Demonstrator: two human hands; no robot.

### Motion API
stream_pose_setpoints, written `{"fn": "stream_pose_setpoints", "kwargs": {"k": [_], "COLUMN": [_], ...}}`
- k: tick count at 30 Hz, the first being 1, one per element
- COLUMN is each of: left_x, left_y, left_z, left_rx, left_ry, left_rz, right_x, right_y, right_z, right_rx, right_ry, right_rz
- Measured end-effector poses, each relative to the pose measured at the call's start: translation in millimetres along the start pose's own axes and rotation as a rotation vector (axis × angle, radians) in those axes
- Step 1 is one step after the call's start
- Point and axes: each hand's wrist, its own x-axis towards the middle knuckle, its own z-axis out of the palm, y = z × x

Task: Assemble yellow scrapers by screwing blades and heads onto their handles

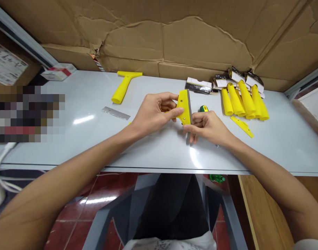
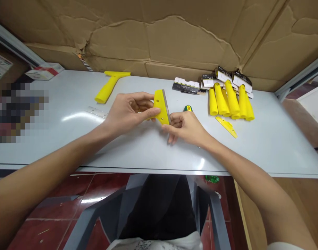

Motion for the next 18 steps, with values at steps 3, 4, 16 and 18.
{"fn": "stream_pose_setpoints", "kwargs": {"k": [3, 4, 16, 18], "left_x": [-3, -4, 2, 2], "left_y": [6, 8, 10, 10], "left_z": [3, 4, 0, 0], "left_rx": [-0.011, -0.017, -0.024, -0.022], "left_ry": [0.016, 0.016, 0.077, 0.081], "left_rz": [0.003, 0.003, -0.075, -0.084], "right_x": [-2, -4, -6, -9], "right_y": [-2, -3, -20, -24], "right_z": [3, 4, -31, -48], "right_rx": [-0.035, -0.051, -0.606, -0.946], "right_ry": [0.028, 0.038, 0.496, 0.593], "right_rz": [-0.016, -0.018, -0.186, -0.164]}}
